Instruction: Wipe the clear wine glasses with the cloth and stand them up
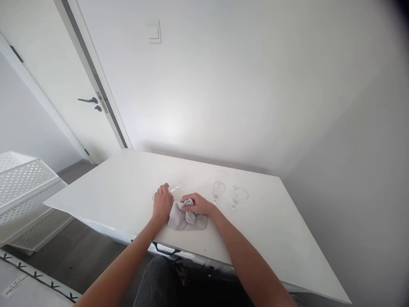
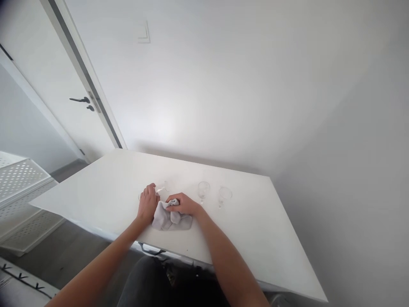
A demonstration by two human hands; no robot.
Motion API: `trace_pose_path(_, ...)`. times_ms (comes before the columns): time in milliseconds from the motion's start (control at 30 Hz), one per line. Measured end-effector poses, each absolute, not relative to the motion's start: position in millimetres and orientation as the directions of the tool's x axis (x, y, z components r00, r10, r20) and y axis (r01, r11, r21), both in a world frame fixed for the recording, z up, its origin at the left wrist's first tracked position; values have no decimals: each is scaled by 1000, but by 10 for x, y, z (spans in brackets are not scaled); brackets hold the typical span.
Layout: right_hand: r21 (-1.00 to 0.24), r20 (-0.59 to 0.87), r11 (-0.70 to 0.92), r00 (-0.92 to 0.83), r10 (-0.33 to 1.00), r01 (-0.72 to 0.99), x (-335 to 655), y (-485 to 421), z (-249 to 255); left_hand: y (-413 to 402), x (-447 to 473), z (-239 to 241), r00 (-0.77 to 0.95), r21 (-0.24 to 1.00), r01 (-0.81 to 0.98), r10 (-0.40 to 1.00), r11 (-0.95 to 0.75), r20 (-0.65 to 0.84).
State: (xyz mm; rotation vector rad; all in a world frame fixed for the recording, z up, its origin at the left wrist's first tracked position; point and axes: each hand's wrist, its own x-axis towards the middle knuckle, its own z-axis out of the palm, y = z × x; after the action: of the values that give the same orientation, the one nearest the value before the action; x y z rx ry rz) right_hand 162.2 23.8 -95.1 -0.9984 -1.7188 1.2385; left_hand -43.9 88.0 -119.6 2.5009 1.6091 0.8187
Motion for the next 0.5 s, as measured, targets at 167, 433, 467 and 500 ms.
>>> trace_pose_path(167,-959,151,211,-287,946,191,1566,169,-838,917,-369,-1126,313,291,845,857,-448,408)
trace_pose_path(433,-978,187,156,252,950,138,1131,-154,-924,881,-415,-1126,311,287,854,868,-435,388)
trace_pose_path(467,-985,163,131,332,929,116,1075,-230,-958,875,-414,-1113,310,293,853,870,-432,383)
trace_pose_path(500,-991,131,103,406,904,91,1023,-310,-990,868,-412,-1097,311,301,850,872,-433,377)
